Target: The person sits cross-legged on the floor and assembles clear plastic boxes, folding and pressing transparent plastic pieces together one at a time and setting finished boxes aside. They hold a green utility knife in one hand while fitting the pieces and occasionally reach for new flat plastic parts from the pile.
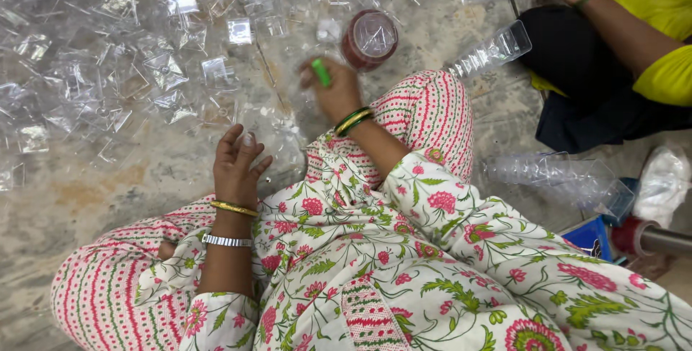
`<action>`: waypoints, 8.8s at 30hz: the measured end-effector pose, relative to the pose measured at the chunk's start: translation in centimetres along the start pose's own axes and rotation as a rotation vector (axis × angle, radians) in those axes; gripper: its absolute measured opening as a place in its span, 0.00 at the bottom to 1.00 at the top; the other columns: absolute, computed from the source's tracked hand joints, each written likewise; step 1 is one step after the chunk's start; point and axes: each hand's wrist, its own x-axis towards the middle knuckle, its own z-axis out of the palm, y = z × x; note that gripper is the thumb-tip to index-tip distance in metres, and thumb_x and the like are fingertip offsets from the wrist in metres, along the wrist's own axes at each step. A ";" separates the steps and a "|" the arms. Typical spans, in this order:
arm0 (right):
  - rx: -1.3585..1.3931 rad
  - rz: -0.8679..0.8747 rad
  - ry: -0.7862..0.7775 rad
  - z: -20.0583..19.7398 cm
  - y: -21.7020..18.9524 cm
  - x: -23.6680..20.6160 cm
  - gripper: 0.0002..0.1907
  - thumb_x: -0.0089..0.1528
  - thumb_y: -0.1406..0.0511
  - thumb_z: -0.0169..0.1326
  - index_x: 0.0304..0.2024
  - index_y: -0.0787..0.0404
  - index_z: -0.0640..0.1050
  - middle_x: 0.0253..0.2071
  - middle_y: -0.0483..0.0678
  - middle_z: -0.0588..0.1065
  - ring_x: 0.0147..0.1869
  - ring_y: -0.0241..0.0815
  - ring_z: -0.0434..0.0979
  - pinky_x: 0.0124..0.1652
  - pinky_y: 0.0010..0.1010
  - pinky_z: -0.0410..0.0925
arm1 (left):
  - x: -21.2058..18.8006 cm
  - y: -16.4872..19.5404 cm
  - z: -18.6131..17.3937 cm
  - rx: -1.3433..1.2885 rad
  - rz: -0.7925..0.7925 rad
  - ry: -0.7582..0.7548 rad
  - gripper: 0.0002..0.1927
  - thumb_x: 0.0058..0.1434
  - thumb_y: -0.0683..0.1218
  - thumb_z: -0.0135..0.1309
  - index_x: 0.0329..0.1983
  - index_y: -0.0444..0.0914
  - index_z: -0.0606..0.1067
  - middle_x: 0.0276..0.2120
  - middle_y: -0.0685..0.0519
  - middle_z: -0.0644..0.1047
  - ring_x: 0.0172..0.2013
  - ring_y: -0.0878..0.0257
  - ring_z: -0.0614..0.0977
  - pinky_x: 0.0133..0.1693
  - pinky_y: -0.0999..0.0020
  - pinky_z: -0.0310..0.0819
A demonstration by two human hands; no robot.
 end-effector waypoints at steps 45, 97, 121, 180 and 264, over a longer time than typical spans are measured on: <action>0.232 0.131 -0.594 4.6 -3.8 -4.5 0.09 0.69 0.67 0.56 0.44 0.69 0.80 0.39 0.47 0.81 0.42 0.35 0.81 0.48 0.30 0.74 | 0.1 -0.5 -1.7 -0.332 -0.125 0.077 0.31 0.66 0.65 0.54 0.57 0.35 0.73 0.33 0.50 0.73 0.30 0.57 0.80 0.32 0.61 0.82; -0.176 0.047 -0.467 1.7 -4.5 -3.5 0.08 0.63 0.66 0.64 0.43 0.63 0.81 0.38 0.44 0.81 0.44 0.34 0.80 0.47 0.29 0.73 | -1.6 0.8 0.3 -0.190 0.079 -0.146 0.19 0.65 0.38 0.58 0.59 0.32 0.72 0.46 0.45 0.80 0.43 0.57 0.84 0.47 0.63 0.83; 0.128 0.351 -0.465 2.5 -0.8 -3.6 0.17 0.60 0.62 0.67 0.48 0.62 0.82 0.39 0.41 0.82 0.43 0.30 0.79 0.48 0.26 0.72 | 1.9 -3.8 -1.9 -0.274 -0.138 0.018 0.08 0.66 0.47 0.58 0.41 0.38 0.76 0.44 0.47 0.78 0.40 0.58 0.82 0.42 0.61 0.83; -0.093 -0.168 -0.021 -1.8 -3.4 -0.5 0.11 0.61 0.72 0.63 0.46 0.64 0.83 0.45 0.47 0.83 0.48 0.36 0.82 0.50 0.30 0.76 | -1.1 -0.1 -0.3 0.072 0.306 0.006 0.33 0.61 0.37 0.59 0.70 0.40 0.65 0.59 0.49 0.70 0.44 0.63 0.79 0.44 0.69 0.81; -0.033 -0.007 -0.403 3.2 -5.0 -4.7 0.05 0.59 0.71 0.66 0.37 0.66 0.83 0.35 0.45 0.82 0.39 0.32 0.80 0.41 0.25 0.74 | -0.4 1.6 0.2 0.093 -0.339 -0.078 0.32 0.67 0.71 0.32 0.35 0.40 0.71 0.13 0.53 0.67 0.10 0.64 0.63 0.13 0.68 0.50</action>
